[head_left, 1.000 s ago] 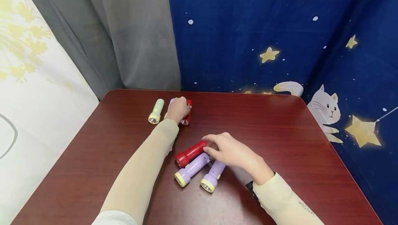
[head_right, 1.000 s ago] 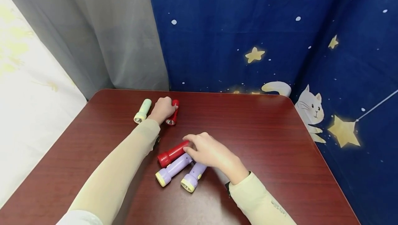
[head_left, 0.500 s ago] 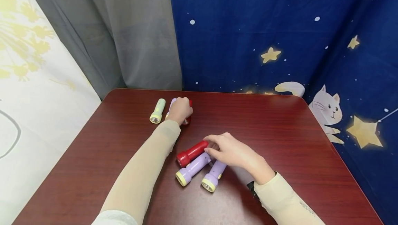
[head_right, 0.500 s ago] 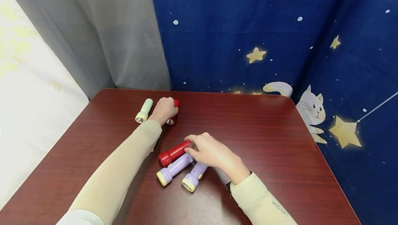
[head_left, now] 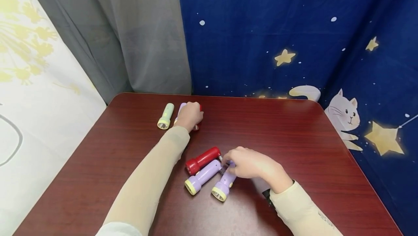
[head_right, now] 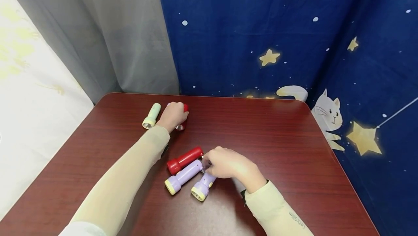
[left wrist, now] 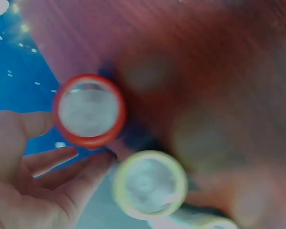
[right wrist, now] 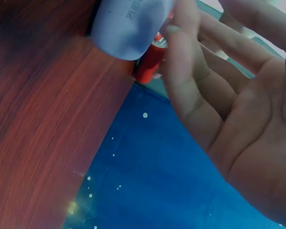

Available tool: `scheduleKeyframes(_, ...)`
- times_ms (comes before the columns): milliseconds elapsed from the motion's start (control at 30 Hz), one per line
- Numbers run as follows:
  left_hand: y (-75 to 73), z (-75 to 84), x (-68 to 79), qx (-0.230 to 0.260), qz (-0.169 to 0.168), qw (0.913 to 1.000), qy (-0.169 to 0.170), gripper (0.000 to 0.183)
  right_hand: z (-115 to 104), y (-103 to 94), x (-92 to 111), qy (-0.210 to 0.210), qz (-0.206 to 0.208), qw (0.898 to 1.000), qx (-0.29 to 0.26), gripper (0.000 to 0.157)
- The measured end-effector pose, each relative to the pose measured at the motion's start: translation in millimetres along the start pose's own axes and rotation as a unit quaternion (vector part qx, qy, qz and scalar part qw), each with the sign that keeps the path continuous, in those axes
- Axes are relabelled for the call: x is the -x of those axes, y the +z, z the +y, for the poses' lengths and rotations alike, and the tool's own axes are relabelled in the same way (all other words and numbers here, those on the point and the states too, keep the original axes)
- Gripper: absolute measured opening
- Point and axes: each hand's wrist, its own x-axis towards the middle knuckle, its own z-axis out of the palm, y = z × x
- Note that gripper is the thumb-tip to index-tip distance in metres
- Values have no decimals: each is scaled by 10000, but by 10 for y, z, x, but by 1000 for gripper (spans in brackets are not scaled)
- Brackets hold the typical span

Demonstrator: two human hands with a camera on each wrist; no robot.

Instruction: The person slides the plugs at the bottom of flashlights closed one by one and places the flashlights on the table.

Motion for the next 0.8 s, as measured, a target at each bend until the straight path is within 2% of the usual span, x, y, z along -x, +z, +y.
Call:
scheduleKeyframes(167, -145, 142, 106, -96, 166, 9995, 260, 27, 58, 3, 20, 206, -116, 9990, -375, 24)
scheduleKeyframes(267, -269, 197, 235, 26, 123, 9994, 321, 28, 78, 16, 12, 190, -115, 9991, -362, 27)
scheduleKeyframes(400, -389, 251, 452, 311, 28, 9982, 520, 39, 74, 33, 16, 184, -107, 9995, -214, 32)
scheduleKeyframes(567, -489, 399, 845, 343, 16, 9939, 1045, 41, 78, 55, 21, 246, -156, 9995, -96, 43)
scheduleKeyframes(667, -547, 527, 1125, 365, 63, 9880, 1502, 39, 85, 54, 24, 311, -217, 9993, 4, 52)
scheduleKeyframes(800, -583, 657, 1447, 408, 69, 9776, 2063, 37, 116, 56, 26, 124, -338, 9991, 201, 50)
